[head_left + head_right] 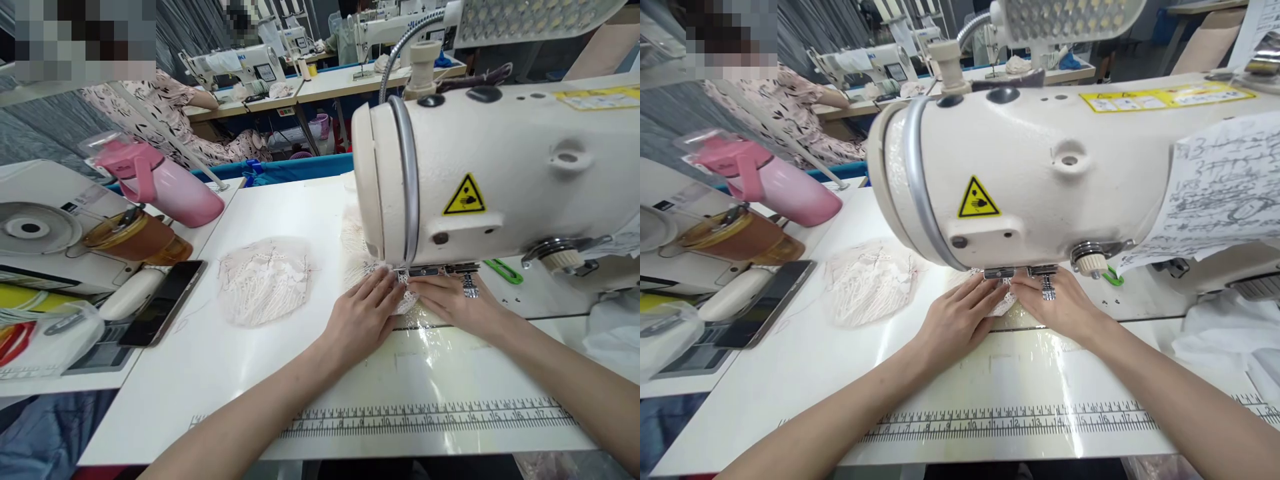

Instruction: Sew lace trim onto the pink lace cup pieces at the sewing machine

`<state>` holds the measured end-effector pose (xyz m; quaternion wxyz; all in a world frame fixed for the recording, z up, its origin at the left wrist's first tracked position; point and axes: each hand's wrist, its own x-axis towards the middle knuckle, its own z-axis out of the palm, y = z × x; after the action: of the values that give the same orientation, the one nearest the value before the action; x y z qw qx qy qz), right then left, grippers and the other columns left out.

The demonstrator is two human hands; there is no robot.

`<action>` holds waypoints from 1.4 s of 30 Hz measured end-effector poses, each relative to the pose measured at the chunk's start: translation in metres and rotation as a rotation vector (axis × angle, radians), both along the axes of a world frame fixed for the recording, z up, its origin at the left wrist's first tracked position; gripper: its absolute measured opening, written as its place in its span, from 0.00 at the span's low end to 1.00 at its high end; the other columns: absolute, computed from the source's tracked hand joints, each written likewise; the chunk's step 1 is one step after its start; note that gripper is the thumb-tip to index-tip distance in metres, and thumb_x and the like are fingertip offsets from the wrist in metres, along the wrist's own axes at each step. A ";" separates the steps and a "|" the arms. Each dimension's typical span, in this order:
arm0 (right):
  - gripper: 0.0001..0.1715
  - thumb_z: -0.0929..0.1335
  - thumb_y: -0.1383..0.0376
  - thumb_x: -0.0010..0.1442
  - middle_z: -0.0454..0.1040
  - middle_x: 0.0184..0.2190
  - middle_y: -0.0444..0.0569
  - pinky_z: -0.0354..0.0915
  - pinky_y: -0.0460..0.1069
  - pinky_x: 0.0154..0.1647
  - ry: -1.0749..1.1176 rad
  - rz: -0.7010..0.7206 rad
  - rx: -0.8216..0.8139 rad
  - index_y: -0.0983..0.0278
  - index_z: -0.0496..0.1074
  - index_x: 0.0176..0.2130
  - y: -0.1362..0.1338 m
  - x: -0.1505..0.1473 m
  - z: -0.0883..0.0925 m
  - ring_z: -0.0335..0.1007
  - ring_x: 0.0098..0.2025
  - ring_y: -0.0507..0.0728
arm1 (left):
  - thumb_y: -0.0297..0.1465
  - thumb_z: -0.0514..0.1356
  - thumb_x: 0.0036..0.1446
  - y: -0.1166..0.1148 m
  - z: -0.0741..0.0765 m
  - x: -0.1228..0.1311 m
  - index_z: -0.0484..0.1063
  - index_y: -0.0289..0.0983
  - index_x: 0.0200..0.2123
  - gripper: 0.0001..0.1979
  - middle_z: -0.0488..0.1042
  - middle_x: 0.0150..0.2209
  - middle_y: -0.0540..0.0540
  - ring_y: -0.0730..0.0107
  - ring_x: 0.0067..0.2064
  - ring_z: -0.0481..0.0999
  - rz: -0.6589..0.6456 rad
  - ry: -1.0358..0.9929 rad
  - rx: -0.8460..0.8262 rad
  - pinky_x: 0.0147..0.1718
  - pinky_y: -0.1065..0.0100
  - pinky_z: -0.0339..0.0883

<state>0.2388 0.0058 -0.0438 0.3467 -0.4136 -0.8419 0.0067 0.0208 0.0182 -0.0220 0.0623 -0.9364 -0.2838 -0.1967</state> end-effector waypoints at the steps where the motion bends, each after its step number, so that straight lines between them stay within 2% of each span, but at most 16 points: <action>1: 0.18 0.58 0.68 0.65 0.77 0.36 0.45 0.70 0.50 0.32 -0.001 -0.020 0.004 0.57 0.74 0.43 0.000 0.000 -0.005 0.73 0.37 0.56 | 0.26 0.52 0.64 0.000 0.000 0.000 0.69 0.31 0.52 0.15 0.71 0.55 0.40 0.59 0.59 0.68 -0.036 -0.007 0.023 0.57 0.57 0.66; 4: 0.14 0.62 0.66 0.64 0.77 0.38 0.45 0.71 0.51 0.32 -0.011 -0.096 0.071 0.56 0.74 0.44 0.000 0.001 -0.015 0.74 0.37 0.56 | 0.22 0.50 0.64 0.000 0.000 0.000 0.70 0.30 0.47 0.12 0.72 0.53 0.40 0.65 0.56 0.70 -0.106 -0.007 0.035 0.55 0.63 0.68; 6: 0.13 0.63 0.66 0.63 0.77 0.40 0.45 0.70 0.51 0.32 -0.080 -0.105 0.117 0.57 0.75 0.44 0.000 0.001 -0.016 0.73 0.36 0.56 | 0.21 0.49 0.64 -0.001 0.000 0.000 0.71 0.31 0.43 0.11 0.73 0.53 0.40 0.65 0.56 0.71 -0.106 -0.001 0.013 0.53 0.64 0.70; 10: 0.16 0.64 0.70 0.62 0.76 0.46 0.45 0.68 0.49 0.33 -0.265 -0.034 0.114 0.58 0.72 0.48 -0.001 0.001 -0.002 0.73 0.38 0.53 | 0.20 0.48 0.63 -0.001 0.002 -0.003 0.70 0.31 0.41 0.12 0.74 0.51 0.41 0.64 0.54 0.73 -0.077 -0.009 0.000 0.50 0.63 0.72; 15: 0.17 0.61 0.77 0.61 0.76 0.44 0.48 0.67 0.50 0.43 -0.366 0.059 0.094 0.62 0.72 0.45 -0.001 -0.006 0.010 0.71 0.45 0.54 | 0.17 0.47 0.56 0.002 0.003 -0.006 0.69 0.32 0.42 0.15 0.76 0.49 0.41 0.65 0.52 0.75 -0.038 -0.037 -0.019 0.47 0.63 0.74; 18: 0.14 0.62 0.74 0.62 0.76 0.42 0.49 0.66 0.50 0.44 -0.344 0.049 0.095 0.63 0.71 0.44 -0.001 -0.012 0.010 0.70 0.45 0.55 | 0.18 0.48 0.54 0.003 0.003 -0.006 0.68 0.34 0.42 0.15 0.76 0.49 0.42 0.65 0.52 0.75 -0.014 -0.066 -0.056 0.46 0.63 0.75; 22: 0.11 0.63 0.71 0.63 0.76 0.39 0.47 0.64 0.49 0.41 -0.272 0.036 0.077 0.63 0.72 0.43 -0.002 -0.016 0.010 0.71 0.43 0.54 | 0.19 0.50 0.54 0.000 0.004 -0.005 0.65 0.32 0.46 0.16 0.75 0.49 0.38 0.62 0.52 0.75 0.005 -0.094 -0.075 0.47 0.61 0.74; 28: 0.13 0.62 0.74 0.62 0.77 0.36 0.44 0.62 0.48 0.43 -0.253 0.068 0.131 0.61 0.74 0.37 -0.006 -0.017 0.011 0.70 0.43 0.53 | 0.20 0.50 0.56 0.003 0.005 -0.006 0.64 0.31 0.52 0.20 0.71 0.55 0.39 0.63 0.58 0.68 -0.058 -0.024 -0.032 0.60 0.57 0.61; 31: 0.12 0.63 0.74 0.61 0.77 0.35 0.42 0.64 0.48 0.42 -0.230 0.095 0.116 0.61 0.74 0.36 -0.007 -0.018 0.012 0.71 0.41 0.52 | 0.21 0.50 0.54 0.006 0.003 -0.009 0.64 0.31 0.54 0.23 0.71 0.55 0.41 0.62 0.58 0.69 -0.060 0.033 -0.036 0.60 0.56 0.61; 36: 0.14 0.63 0.76 0.60 0.78 0.35 0.41 0.64 0.51 0.50 -0.198 0.145 0.103 0.60 0.73 0.37 -0.006 -0.020 0.011 0.72 0.40 0.52 | 0.20 0.52 0.49 0.008 0.002 -0.013 0.66 0.31 0.53 0.25 0.72 0.54 0.42 0.63 0.57 0.69 -0.047 0.044 -0.034 0.60 0.58 0.60; 42: 0.13 0.63 0.77 0.59 0.78 0.36 0.43 0.65 0.50 0.48 -0.223 0.147 0.115 0.62 0.73 0.38 -0.005 -0.019 0.010 0.71 0.42 0.52 | 0.20 0.52 0.46 0.008 0.002 -0.012 0.68 0.28 0.52 0.26 0.73 0.53 0.40 0.60 0.56 0.71 -0.034 0.048 -0.005 0.59 0.58 0.62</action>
<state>0.2202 0.0003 -0.0338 0.2727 -0.3282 -0.9022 -0.0623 0.0087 0.0266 -0.0203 0.0634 -0.9457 -0.2669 -0.1746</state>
